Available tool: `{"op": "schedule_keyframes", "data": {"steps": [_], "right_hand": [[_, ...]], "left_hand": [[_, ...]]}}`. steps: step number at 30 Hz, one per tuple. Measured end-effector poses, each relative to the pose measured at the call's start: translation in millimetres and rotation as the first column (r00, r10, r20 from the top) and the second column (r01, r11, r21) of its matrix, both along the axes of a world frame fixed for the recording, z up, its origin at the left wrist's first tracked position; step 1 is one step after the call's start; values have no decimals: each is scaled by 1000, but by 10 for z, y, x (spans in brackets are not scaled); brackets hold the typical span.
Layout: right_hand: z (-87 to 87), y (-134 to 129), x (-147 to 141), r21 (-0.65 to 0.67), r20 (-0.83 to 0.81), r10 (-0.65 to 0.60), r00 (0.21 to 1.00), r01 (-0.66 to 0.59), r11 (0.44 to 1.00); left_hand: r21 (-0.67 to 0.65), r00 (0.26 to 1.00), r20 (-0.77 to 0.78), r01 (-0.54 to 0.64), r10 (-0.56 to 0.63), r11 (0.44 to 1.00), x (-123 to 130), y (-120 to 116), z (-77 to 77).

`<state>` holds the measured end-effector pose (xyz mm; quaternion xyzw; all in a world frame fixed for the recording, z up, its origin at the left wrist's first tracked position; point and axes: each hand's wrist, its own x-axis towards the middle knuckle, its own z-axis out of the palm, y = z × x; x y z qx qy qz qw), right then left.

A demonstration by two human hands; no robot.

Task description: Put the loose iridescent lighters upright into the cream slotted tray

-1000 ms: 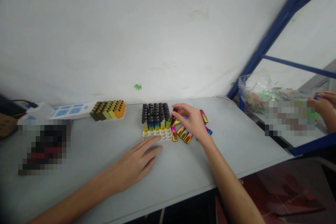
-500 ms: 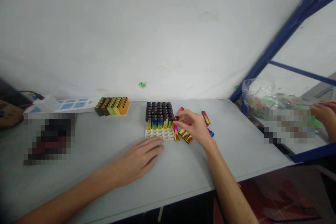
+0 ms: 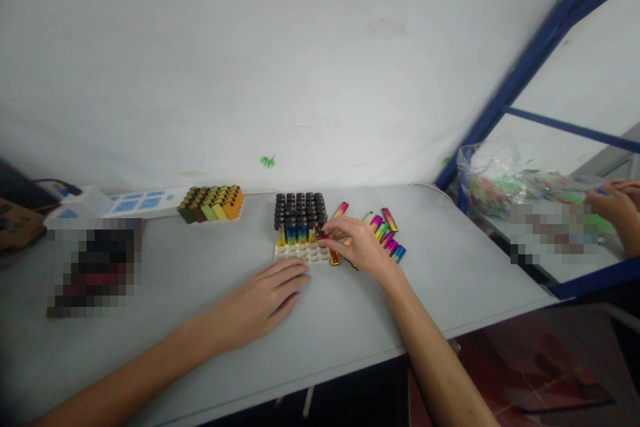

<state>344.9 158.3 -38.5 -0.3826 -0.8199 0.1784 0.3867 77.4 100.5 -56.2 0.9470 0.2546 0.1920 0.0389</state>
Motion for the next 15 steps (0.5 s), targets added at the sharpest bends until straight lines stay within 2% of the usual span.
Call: {"op": "schedule_keyframes", "data": {"steps": [7,12,15], "right_hand": [[0,-12,72,-66,-51,-96,994,93,994],[55,-4,75,-18,51,-183,982,184,983],[51,3,68,-3,68,-197,978,198,980]], "left_hand": [[15,1000,21,11,-11,1000,-3,16,-31],[17,1000,17,16,-16,1000,4,11,-22],[29,1000,8,13,-13,999,2,4,-12]]}}
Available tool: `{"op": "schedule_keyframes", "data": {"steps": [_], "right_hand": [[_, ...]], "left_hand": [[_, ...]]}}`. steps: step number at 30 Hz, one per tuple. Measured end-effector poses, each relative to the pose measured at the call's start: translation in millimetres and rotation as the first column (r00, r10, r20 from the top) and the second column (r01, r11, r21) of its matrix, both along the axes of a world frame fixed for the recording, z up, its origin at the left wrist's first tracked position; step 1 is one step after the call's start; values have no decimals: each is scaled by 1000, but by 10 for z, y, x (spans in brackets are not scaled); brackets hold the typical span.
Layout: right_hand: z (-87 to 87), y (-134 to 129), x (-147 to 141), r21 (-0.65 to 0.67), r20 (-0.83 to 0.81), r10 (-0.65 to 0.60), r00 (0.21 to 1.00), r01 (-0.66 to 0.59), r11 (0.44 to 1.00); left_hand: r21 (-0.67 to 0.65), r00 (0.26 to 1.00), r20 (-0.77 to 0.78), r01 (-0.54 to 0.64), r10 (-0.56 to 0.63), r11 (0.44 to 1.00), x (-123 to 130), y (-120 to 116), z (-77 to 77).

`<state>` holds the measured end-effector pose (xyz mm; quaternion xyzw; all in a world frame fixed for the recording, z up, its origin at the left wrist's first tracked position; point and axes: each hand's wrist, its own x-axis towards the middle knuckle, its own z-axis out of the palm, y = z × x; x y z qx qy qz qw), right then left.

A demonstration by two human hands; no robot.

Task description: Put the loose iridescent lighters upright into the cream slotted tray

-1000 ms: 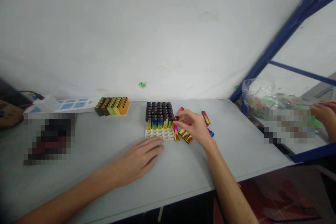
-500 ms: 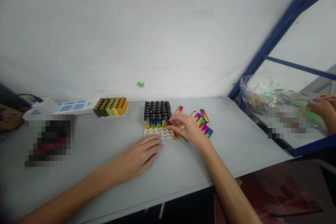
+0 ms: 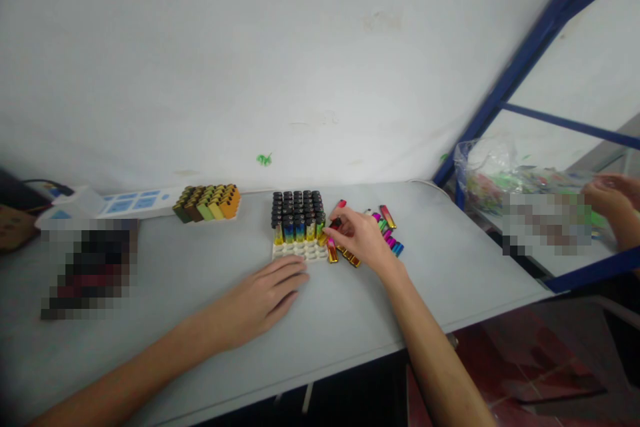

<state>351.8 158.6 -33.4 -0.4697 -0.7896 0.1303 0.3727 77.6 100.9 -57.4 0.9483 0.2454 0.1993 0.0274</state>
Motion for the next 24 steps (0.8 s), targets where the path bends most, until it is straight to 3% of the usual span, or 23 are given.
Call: {"op": "schedule_keyframes", "data": {"steps": [4,17,24], "right_hand": [[-46,2,-45,29,40,-34,999,33,999],[-93,-11,-214,165,240,-332,912,299,940],[-180,28,-419,23,250,-303,920,307,952]], "left_hand": [[-7,1000,6,-7,7,1000,-3,-5,6],[-18,1000,15,-2,3,1000,0,-7,4],[-29,1000,23,-7,7,1000,11,-13,17]]}}
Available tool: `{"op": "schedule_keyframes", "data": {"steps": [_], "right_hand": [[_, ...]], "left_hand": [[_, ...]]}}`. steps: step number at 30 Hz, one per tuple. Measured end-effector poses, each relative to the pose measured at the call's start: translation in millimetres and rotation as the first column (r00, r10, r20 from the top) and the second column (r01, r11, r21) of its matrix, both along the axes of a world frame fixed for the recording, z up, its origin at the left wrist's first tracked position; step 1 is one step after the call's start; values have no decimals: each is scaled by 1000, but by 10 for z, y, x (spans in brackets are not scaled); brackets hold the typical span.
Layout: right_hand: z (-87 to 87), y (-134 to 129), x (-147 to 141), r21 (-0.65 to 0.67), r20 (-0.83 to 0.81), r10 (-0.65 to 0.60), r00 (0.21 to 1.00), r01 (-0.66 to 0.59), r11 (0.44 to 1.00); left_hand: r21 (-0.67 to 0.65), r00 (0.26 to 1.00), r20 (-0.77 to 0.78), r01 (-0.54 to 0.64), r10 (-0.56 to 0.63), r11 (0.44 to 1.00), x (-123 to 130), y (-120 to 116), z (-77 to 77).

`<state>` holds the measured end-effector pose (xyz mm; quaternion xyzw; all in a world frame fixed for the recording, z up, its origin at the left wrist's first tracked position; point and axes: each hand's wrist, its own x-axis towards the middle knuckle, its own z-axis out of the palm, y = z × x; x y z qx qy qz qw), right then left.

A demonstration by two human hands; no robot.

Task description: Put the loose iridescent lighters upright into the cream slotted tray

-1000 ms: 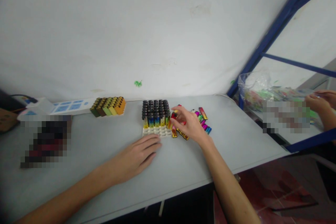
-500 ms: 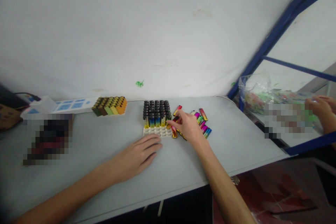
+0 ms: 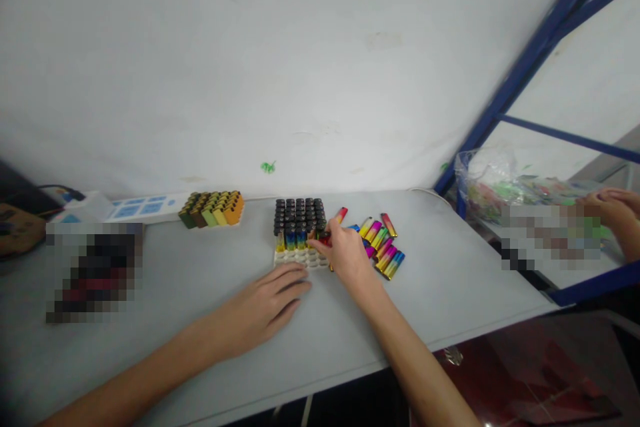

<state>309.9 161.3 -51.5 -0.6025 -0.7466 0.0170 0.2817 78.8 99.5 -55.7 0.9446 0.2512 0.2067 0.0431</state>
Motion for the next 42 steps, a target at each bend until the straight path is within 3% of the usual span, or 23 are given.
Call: {"op": "schedule_keyframes", "data": {"steps": [4,8,14,19,23,26,30,38,42], "right_hand": [[4,22,38,-46,-25,34,999,-35,998],[127,2,216,-77,-116,111,987,-121,990],[199,107,645,56,-246,-29,969,44,997],[-15,292,699,110,-63,123,990,-115,987],[-137,386,535,-112,170,184,968,-166,980],[-116,408,493,-167,201,190,961,-157,973],[-68,400,577,-129,132,160,978,-143,981],[-67,348,613,-141,79,-35,996,46,989],[-98,362,598,-113,-23,-69,997,66,991]], "left_hand": [[-5,1000,-21,1,-1,1000,-5,6,6],[-12,999,-33,18,-18,1000,-19,17,3],[-10,1000,-3,18,-19,1000,-30,19,2],[4,1000,3,17,-17,1000,-32,22,-6],[3,1000,2,11,-11,1000,-35,29,-25],[-10,1000,-1,18,-18,1000,-39,32,-35],[-16,1000,-14,21,-21,1000,-45,33,-41],[-32,1000,-3,14,-14,999,-43,57,-70],[-23,1000,12,22,-21,1000,-44,65,-80]]}}
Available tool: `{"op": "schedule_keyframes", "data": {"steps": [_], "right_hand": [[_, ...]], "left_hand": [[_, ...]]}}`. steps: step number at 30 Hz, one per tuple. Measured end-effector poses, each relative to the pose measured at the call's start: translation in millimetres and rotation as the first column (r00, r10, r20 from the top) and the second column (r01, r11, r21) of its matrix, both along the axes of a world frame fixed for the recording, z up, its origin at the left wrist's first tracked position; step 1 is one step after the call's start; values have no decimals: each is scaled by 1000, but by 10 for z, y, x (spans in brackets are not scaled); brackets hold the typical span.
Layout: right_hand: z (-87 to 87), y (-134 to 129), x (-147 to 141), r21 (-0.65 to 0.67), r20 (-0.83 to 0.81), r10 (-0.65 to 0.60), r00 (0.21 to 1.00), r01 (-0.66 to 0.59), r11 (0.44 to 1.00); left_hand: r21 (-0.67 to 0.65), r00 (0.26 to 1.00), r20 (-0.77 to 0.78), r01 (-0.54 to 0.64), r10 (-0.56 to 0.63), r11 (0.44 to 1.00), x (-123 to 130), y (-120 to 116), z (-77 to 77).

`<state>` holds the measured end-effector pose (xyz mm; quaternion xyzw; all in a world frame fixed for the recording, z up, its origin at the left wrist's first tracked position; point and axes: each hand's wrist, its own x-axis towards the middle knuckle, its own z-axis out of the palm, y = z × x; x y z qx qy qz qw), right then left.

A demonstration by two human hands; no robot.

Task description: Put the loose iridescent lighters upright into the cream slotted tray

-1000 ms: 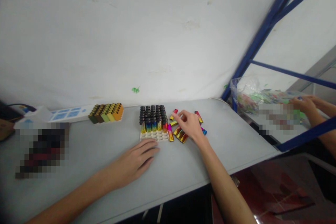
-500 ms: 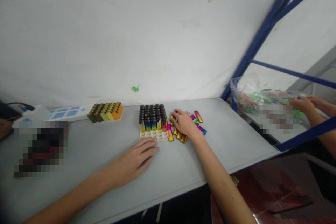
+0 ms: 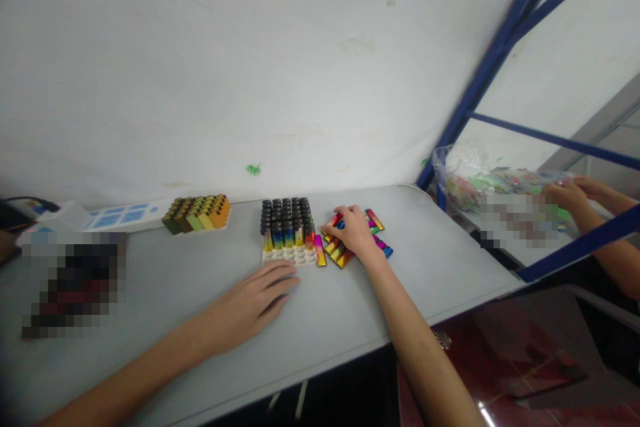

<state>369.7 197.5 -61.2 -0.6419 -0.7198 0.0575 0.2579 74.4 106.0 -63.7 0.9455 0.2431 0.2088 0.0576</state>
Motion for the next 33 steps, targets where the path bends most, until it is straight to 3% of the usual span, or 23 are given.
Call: {"op": "schedule_keyframes", "data": {"steps": [4,8,16,21,26,33], "right_hand": [[-11,29,-5,104,-188,83,979,-65,992],[41,7,-27,205,-365,210,907,-142,968],[124,-89,-61,301,-466,275,841,-141,943],[208,-152,-81,391,-381,260,887,-100,915],[367,-314,-136,555,-329,318,889,-91,827],[398,-466,-401,634,-89,475,875,-318,705]], "left_hand": [[5,1000,4,-1,1,1000,-2,-3,-5],[4,1000,4,-2,2,1000,-1,-9,-10],[14,1000,-23,3,-2,1000,6,-9,9],[18,1000,5,10,-10,1000,4,-1,4],[11,1000,3,6,-6,1000,-2,-9,15],[23,1000,-27,-8,8,1000,5,-20,23]]}}
